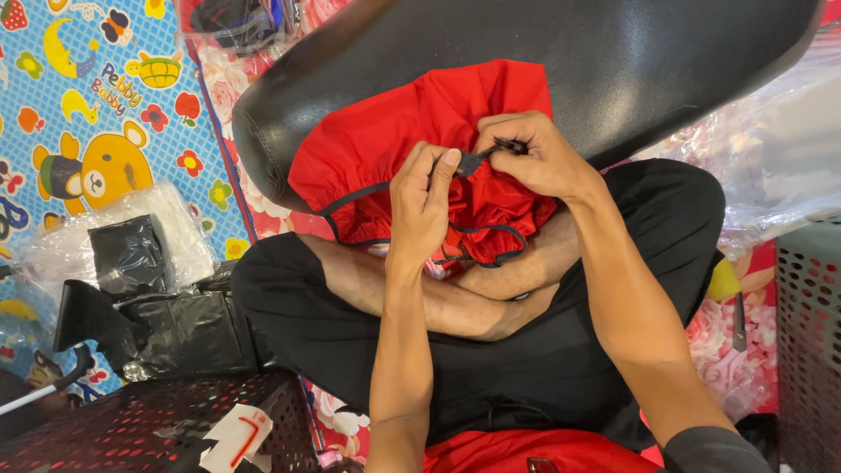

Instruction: The person fits a red elastic seat cover onto a black motorcycle seat, stretching the fabric over the surface and smoothing it out. They then use a yellow sponge to wipe the covered seat and adjust the cover's edges to ensure a snug fit.

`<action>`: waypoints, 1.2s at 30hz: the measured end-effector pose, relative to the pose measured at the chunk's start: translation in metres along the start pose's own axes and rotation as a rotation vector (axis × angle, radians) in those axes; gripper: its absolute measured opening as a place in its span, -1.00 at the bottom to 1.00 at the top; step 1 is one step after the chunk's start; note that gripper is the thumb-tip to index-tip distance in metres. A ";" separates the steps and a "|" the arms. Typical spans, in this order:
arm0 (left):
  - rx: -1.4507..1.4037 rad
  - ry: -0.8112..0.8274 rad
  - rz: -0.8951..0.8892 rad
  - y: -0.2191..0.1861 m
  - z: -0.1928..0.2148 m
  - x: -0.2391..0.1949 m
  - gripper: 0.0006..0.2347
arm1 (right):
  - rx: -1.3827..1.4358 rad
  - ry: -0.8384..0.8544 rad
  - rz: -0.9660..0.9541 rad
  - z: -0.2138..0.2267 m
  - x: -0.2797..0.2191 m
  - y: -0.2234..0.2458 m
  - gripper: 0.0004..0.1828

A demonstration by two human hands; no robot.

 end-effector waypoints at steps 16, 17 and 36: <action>0.110 -0.327 -0.326 -0.026 0.005 -0.002 -0.86 | -0.296 -0.370 0.339 0.005 0.000 0.036 -0.77; 0.169 -0.398 -0.408 -0.028 0.007 -0.002 -0.86 | -0.341 -0.370 0.394 0.003 0.000 0.039 -0.77; 0.086 -1.109 -0.647 0.012 0.106 -0.013 -0.83 | -0.736 -0.775 0.962 0.055 -0.034 0.012 -0.61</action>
Point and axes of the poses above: each hand's wrist, its own x-axis towards the middle knuckle, its own z-axis out of the back of the hand, y = z × x, the point moved 5 cm from there along x, towards the middle knuckle, and after that the axes turned 12 degrees about -y, right-handed, at the moved point
